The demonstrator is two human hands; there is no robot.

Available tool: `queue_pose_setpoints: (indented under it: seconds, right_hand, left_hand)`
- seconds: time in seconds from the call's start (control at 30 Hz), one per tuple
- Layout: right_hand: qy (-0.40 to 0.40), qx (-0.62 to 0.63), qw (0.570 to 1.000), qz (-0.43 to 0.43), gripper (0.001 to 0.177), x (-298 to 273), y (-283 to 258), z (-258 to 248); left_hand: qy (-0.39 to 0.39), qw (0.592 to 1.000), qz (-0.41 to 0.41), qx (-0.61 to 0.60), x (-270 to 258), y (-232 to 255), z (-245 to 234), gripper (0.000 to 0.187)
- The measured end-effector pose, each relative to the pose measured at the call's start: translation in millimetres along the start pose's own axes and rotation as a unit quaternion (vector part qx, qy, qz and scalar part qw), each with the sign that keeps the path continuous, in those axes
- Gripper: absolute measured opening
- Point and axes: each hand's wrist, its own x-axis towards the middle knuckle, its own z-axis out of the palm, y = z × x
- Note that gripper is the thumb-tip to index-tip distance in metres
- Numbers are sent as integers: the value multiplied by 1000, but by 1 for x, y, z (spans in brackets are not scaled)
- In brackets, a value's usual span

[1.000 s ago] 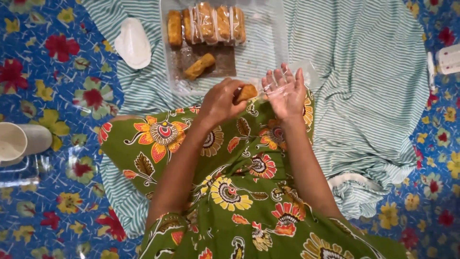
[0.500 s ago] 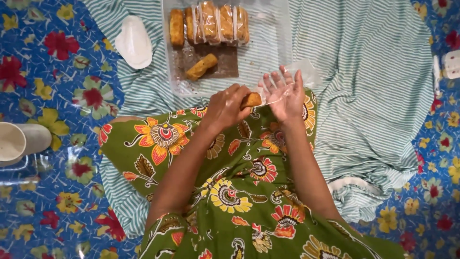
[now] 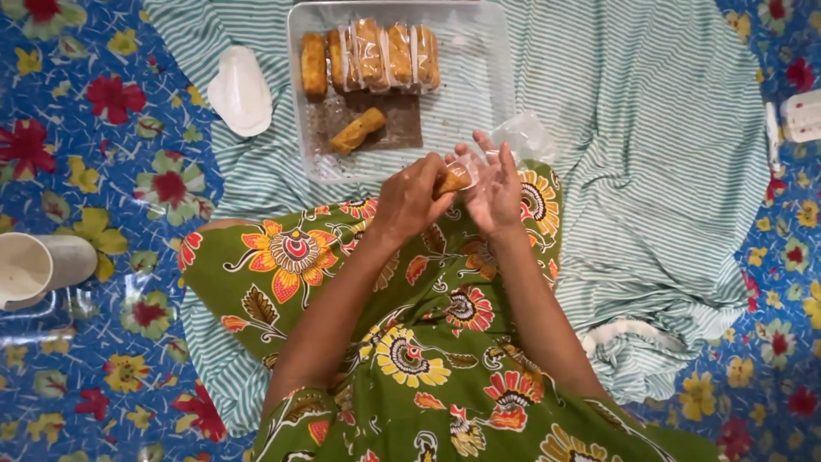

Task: Wrapping individual rectangular food items in clear plastic film sheets.

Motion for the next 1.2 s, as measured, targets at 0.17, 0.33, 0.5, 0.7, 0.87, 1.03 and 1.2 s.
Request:
queue_pose_setpoints:
  seconds: [0.17, 0.33, 0.5, 0.7, 0.87, 1.03, 1.2]
  right_hand:
    - [-15, -42, 999, -23, 54, -3, 14, -5]
    - [17, -87, 995, -48, 52, -4, 32, -22]
    - [92, -1, 996, 16, 51, 0, 38, -48]
    - [125, 74, 989, 6, 41, 4, 18, -46]
    - [93, 108, 990, -17, 46, 7, -5, -52]
    - [71, 87, 993, -24, 43, 4, -15, -38]
    - [36, 25, 999, -19, 45, -3, -11, -23]
  left_hand:
    - [43, 999, 25, 8, 2, -2, 12, 42]
    - [58, 996, 51, 45, 0, -3, 17, 45]
    - [43, 995, 68, 66, -3, -2, 16, 51]
    - [-37, 998, 11, 43, -11, 9, -8, 62]
    - [-15, 997, 67, -37, -9, -19, 10, 54]
    - [26, 987, 136, -86, -2, -24, 20, 44]
    - [77, 978, 175, -84, 0, -17, 18, 43]
